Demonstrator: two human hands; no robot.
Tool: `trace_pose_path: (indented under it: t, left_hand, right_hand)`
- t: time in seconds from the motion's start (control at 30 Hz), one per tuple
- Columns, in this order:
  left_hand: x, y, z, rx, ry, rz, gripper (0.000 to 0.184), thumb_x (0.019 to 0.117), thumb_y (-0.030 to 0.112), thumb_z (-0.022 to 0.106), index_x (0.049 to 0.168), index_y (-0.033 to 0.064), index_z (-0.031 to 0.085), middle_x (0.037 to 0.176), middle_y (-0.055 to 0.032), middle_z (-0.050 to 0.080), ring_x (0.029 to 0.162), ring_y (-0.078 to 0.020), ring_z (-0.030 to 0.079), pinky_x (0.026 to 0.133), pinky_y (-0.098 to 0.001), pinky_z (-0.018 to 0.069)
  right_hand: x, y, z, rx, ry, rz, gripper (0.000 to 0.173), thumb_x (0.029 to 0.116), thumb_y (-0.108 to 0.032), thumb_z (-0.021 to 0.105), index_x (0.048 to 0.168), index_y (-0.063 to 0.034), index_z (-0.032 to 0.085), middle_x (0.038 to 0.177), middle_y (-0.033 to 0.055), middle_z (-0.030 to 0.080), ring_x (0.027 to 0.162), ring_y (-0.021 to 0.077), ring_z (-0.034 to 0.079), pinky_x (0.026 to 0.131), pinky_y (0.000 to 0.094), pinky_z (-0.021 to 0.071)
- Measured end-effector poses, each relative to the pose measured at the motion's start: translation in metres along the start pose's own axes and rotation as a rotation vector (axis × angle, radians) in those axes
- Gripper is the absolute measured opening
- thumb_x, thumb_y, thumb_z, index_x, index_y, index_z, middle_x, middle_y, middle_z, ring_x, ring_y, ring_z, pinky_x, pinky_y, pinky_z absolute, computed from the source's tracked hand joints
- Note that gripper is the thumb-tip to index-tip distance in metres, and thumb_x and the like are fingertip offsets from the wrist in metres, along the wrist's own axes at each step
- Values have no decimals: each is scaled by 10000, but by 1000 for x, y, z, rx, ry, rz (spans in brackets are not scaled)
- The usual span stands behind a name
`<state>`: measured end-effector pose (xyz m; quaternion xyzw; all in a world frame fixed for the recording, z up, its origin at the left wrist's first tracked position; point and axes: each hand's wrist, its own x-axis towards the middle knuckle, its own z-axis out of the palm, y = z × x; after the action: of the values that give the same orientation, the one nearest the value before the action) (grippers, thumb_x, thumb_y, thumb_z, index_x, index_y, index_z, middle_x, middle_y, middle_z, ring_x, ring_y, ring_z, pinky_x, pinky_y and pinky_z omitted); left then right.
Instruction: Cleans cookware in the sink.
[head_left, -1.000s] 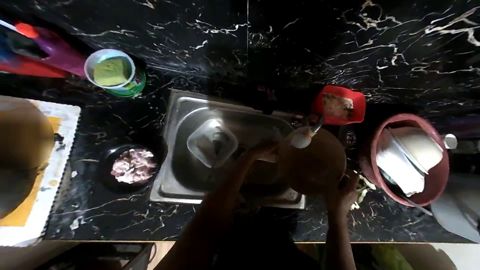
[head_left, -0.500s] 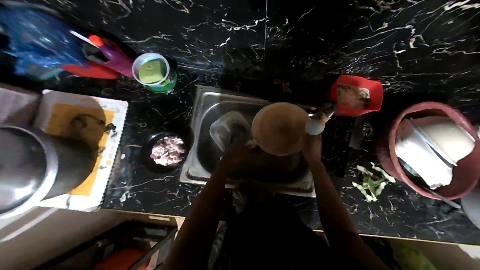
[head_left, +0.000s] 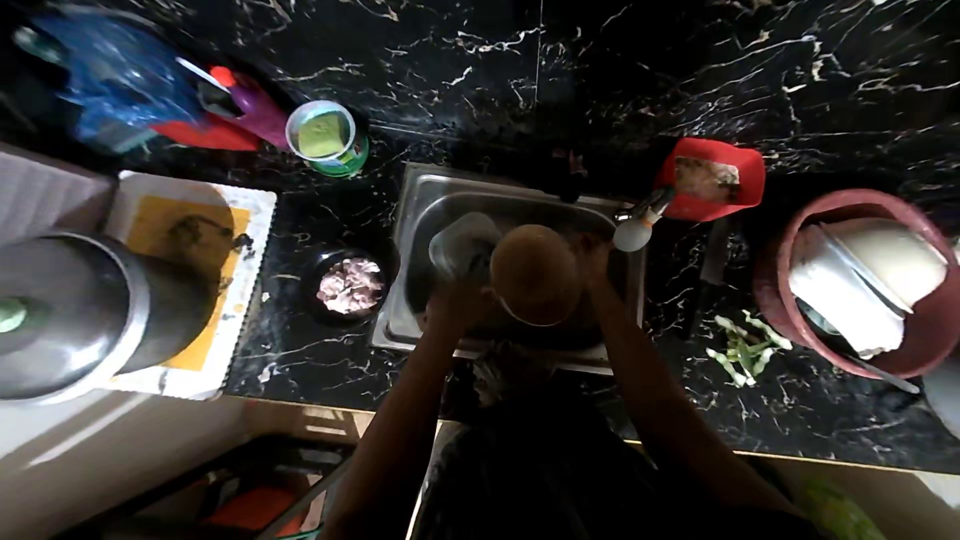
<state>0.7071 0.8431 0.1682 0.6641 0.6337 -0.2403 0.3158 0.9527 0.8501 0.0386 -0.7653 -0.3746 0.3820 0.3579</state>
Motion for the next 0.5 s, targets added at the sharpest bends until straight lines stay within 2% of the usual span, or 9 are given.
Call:
trace_pose_path:
  t: [0.03,0.1,0.17,0.2,0.3,0.4,0.43,0.5]
  left_hand:
    - [5,-4,4,-26,-14,5,534,1020,520,566,1141,16,693,1160,-249,676,1109,-452,646,885,-686,494]
    - [16,-11,14,-108,-40,39,543,1009,505,596,1230,15,675,1195,-267,665,1139,-467,628,932,-707,470]
    - [24,-12,21,-143,-65,75,554,1002,496,615,1225,-8,670,1177,-277,666,1129,-472,627,943,-712,458]
    - [27,-11,24,-143,-75,80,565,996,509,618,1200,-15,678,1164,-275,670,1121,-470,631,937,-713,460]
    - [28,-3,28,-162,-67,75,605,983,538,626,1240,-9,662,1190,-278,663,1148,-474,620,950,-720,449]
    - [21,8,26,-179,-2,52,604,980,563,612,1292,49,662,1244,-253,663,1186,-469,609,973,-725,440]
    - [18,11,25,-155,22,51,578,990,556,598,1292,68,667,1240,-246,666,1177,-471,614,958,-724,448]
    - [10,21,20,-94,41,55,519,1018,498,576,1313,76,646,1237,-256,658,1160,-484,615,923,-728,463]
  right_hand:
    - [2,2,-3,148,-74,112,349,1096,-180,493,1313,74,592,1222,236,669,1093,272,678,984,406,552]
    - [4,1,-12,350,-234,259,355,1109,-174,441,1344,64,563,1243,207,656,1064,225,661,942,367,547]
    - [3,-7,-24,595,-393,313,371,1119,-131,358,1405,44,517,1358,174,628,1175,200,652,1008,333,532]
    - [2,-11,-27,689,-413,317,383,1121,-130,331,1420,34,503,1390,165,615,1216,202,643,1035,330,523]
    - [1,-19,-26,631,-238,272,343,1108,-98,415,1408,36,515,1363,171,620,1169,190,641,997,316,524]
    - [3,-19,-34,661,-431,209,377,1113,-127,372,1441,20,486,1380,147,627,1205,188,649,1037,328,524]
    - [0,-21,-36,699,-437,217,371,1116,-132,362,1425,20,500,1356,142,642,1188,184,660,1024,324,532]
    - [-5,-19,-39,691,-276,210,317,1103,-96,424,1364,36,544,1290,147,659,1116,173,667,961,311,547]
